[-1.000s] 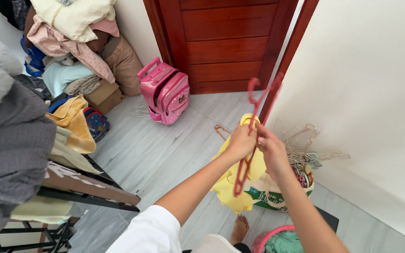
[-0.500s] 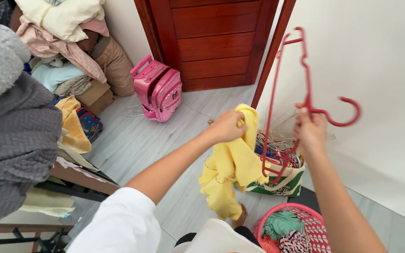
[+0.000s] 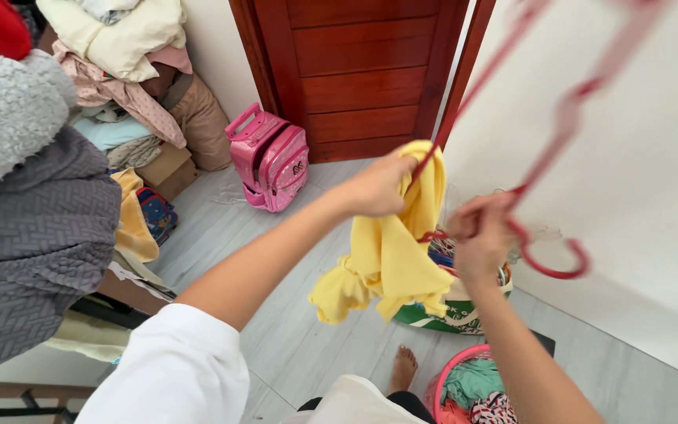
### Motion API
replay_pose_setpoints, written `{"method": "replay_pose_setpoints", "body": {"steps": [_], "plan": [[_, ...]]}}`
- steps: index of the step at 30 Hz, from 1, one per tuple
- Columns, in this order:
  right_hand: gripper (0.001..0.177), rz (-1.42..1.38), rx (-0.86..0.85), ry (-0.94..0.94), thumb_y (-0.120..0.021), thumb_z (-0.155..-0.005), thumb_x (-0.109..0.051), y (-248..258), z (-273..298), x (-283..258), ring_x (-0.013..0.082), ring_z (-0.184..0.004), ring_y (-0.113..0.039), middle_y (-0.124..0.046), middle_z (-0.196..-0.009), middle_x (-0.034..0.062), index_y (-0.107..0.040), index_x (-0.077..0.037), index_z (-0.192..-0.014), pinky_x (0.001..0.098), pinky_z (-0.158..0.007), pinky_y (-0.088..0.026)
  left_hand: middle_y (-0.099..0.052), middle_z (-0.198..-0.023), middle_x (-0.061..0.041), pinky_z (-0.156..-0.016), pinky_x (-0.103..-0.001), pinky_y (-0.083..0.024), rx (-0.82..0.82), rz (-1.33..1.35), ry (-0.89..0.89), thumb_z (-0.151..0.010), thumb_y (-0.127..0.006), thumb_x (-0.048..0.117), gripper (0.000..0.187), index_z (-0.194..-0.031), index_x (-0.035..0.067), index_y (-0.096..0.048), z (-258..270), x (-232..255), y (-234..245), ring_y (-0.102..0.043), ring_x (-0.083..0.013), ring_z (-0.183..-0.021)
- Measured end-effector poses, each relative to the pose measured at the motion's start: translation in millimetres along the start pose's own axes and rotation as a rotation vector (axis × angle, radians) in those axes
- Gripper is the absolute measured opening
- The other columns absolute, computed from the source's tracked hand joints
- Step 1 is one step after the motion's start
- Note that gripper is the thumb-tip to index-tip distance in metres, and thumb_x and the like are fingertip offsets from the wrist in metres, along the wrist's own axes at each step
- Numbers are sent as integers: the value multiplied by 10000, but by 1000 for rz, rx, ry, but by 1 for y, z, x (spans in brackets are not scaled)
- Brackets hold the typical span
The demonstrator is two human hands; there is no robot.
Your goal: The person takes clothes from a pink laundry basket, places them on hangers, and hangs them on a metal clothing rack. The person handles a yellow top, a green t-shirt, and a striped top, placing each on a hanger and then on the rack.
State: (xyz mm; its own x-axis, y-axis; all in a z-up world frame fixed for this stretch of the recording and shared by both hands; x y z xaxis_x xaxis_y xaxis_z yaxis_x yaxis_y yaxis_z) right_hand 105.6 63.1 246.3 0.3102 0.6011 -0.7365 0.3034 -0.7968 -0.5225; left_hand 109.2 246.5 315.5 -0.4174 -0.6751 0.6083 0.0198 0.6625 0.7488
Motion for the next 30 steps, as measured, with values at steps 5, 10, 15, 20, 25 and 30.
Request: {"method": "replay_pose_setpoints", "body": {"steps": [5, 10, 15, 20, 25, 30], "plan": [[576, 567, -55, -184, -472, -1114, -451, 20, 3, 41, 115, -509, -374, -436, -585, 2, -625, -34, -748, 302, -487, -281, -601, -1358, -233, -1109, -389, -451, 86, -47, 39, -712, -606, -9, 605, -1316, 20, -607, 7, -31, 67, -556, -391, -1313], [623, 345, -155, -126, -451, -1136, -562, 35, -64, -28, 120, -539, -339, -417, -634, -18, -561, -62, -780, 317, -516, -272, -577, -1395, -247, -1085, -402, -447, 142, -88, 2, -691, -580, -45, 633, -1323, -10, -602, 29, -54, 88, -534, -415, -1313], [728, 71, -286, -51, -410, -1158, -614, -4, -63, -74, 112, -485, -248, -315, -579, 8, -544, -15, -764, 291, -514, -218, -601, -1311, -253, -1069, -384, -460, 42, -26, -28, -682, -640, -6, 654, -1333, -15, -569, 9, -19, 66, -573, -383, -1263], [692, 35, -353, -51, -411, -1125, -583, -43, -29, -34, 128, -552, -296, -341, -635, -6, -553, 2, -784, 319, -561, -262, -693, -1199, -200, -1014, -342, -518, -110, 94, -36, -671, -655, 15, 617, -1283, -4, -587, -2, 35, 79, -670, -300, -1183], [585, 531, -406, -59, -489, -1084, -453, -50, -21, 8, 119, -565, -437, -545, -644, 34, -614, 4, -742, 294, -523, -326, -699, -1160, -201, -939, -370, -531, -89, 122, 69, -686, -614, -4, 665, -1349, 35, -590, 15, 17, 123, -661, -338, -1109], [576, 859, -372, -300, -479, -1056, -463, -19, -58, -23, 119, -548, -476, -530, -588, 8, -642, -26, -718, 297, -508, -372, -650, -1245, -181, -977, -417, -501, 113, -359, -88, -645, -585, -98, 616, -1234, 39, -701, 43, -41, 139, -606, -385, -1154]]}}
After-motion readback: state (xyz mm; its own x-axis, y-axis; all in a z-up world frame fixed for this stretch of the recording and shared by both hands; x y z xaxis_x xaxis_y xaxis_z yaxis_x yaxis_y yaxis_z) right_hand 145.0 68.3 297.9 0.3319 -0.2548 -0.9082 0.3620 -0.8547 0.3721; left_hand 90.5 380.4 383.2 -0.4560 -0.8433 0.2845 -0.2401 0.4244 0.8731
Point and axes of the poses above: each hand's wrist, its own z-axis away from the middle knuckle, its own y-axis out of the back of the hand, x = y × z, the point moved 7 cm from there along -z, towards the middle knuckle
